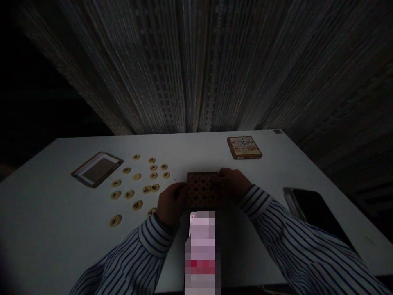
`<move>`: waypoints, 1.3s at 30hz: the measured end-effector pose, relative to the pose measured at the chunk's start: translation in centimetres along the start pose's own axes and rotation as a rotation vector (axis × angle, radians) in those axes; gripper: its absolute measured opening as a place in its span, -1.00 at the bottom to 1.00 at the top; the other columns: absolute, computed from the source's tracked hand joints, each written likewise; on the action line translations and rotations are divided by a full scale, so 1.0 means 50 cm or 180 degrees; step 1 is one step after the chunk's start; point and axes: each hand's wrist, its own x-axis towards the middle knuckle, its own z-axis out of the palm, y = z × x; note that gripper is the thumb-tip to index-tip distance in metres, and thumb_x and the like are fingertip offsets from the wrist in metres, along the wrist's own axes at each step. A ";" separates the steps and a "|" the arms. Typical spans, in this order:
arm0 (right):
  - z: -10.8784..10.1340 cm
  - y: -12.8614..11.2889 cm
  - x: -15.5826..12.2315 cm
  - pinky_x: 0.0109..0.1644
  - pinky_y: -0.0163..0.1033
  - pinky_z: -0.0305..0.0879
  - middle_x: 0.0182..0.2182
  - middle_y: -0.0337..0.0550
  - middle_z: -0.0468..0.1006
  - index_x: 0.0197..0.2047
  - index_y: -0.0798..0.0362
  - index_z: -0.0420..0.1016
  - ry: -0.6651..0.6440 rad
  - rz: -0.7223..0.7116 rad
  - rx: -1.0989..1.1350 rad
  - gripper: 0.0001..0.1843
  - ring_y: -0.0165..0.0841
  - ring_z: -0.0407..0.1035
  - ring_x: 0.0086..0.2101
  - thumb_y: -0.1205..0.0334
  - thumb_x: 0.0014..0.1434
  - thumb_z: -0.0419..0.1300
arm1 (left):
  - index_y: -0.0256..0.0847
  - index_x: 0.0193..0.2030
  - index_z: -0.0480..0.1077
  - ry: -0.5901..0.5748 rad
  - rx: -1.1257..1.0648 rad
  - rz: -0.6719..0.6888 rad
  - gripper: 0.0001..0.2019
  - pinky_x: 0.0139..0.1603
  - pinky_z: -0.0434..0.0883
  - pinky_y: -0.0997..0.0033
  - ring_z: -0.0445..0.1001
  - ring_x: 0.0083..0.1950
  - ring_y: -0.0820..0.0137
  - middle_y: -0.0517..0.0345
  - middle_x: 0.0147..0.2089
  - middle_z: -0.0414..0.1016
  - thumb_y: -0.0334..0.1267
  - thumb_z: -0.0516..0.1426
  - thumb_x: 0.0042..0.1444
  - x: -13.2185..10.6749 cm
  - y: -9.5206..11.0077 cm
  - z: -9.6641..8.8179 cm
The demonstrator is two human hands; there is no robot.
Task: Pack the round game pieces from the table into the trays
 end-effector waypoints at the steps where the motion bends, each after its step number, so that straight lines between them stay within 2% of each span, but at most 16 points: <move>1: 0.000 -0.001 0.001 -0.40 -0.27 0.09 -0.37 -0.08 0.43 -0.19 -0.09 0.54 -0.0027 0.0020 -0.0045 -0.76 -0.35 0.28 -0.42 0.18 0.04 0.15 | -0.22 -0.20 0.45 0.0012 0.0002 0.0006 -0.79 -0.15 0.39 0.31 0.47 -0.19 0.32 0.05 -0.23 0.54 -0.33 0.03 0.08 0.000 0.000 0.000; 15: -0.003 -0.007 0.001 -0.44 -0.29 0.02 -0.38 -0.08 0.45 -0.19 -0.09 0.53 -0.0088 0.0087 -0.0212 -0.76 -0.36 0.28 -0.43 0.21 0.05 0.14 | -0.24 -0.21 0.46 0.0018 0.0027 0.0038 -0.79 -0.14 0.39 0.31 0.47 -0.19 0.31 0.03 -0.24 0.54 -0.31 0.03 0.09 -0.001 0.001 -0.001; 22: -0.004 -0.005 -0.004 -0.39 -0.28 0.10 -0.36 -0.08 0.45 -0.14 -0.06 0.51 0.0026 0.0128 -0.0081 -0.73 -0.35 0.31 -0.40 0.19 0.08 0.12 | -0.27 -0.21 0.46 0.0022 0.0046 0.0029 -0.79 -0.15 0.40 0.30 0.47 -0.20 0.31 0.01 -0.24 0.54 -0.31 0.03 0.09 0.000 -0.001 -0.001; 27: -0.025 -0.006 0.003 -0.36 -0.28 0.11 -0.33 -0.05 0.45 -0.12 -0.01 0.51 -0.0197 0.0441 -0.0124 -0.72 -0.33 0.32 -0.35 0.21 0.14 0.06 | -0.25 -0.21 0.46 0.0013 0.0043 0.0043 -0.79 -0.17 0.40 0.33 0.47 -0.21 0.34 0.05 -0.24 0.54 -0.31 0.03 0.09 -0.002 -0.002 0.000; 31: -0.033 -0.011 0.016 -0.34 -0.27 0.10 -0.32 -0.06 0.45 -0.10 -0.07 0.50 -0.0340 0.0662 -0.0226 -0.71 -0.32 0.32 -0.31 0.24 0.15 0.04 | -0.24 -0.21 0.46 0.0050 0.0037 0.0088 -0.79 -0.20 0.41 0.35 0.48 -0.24 0.35 0.06 -0.26 0.54 -0.31 0.04 0.09 -0.005 -0.002 0.003; 36: -0.039 -0.017 0.029 -0.33 -0.26 0.09 -0.28 -0.04 0.45 -0.07 -0.09 0.47 -0.0630 0.0737 -0.0282 -0.69 -0.29 0.33 -0.27 0.22 0.17 0.02 | -0.28 -0.22 0.47 0.0076 0.0109 0.0120 -0.80 -0.18 0.41 0.33 0.48 -0.23 0.34 0.03 -0.26 0.54 -0.34 0.05 0.08 -0.005 0.000 0.005; 39: -0.040 -0.018 0.032 -0.33 -0.25 0.09 -0.26 -0.04 0.45 -0.07 -0.10 0.48 -0.0664 0.0775 -0.0281 -0.70 -0.28 0.33 -0.26 0.21 0.17 0.02 | -0.26 -0.22 0.47 0.0070 0.0093 0.0137 -0.80 -0.19 0.41 0.33 0.48 -0.23 0.35 0.04 -0.26 0.55 -0.35 0.05 0.08 -0.005 0.001 0.004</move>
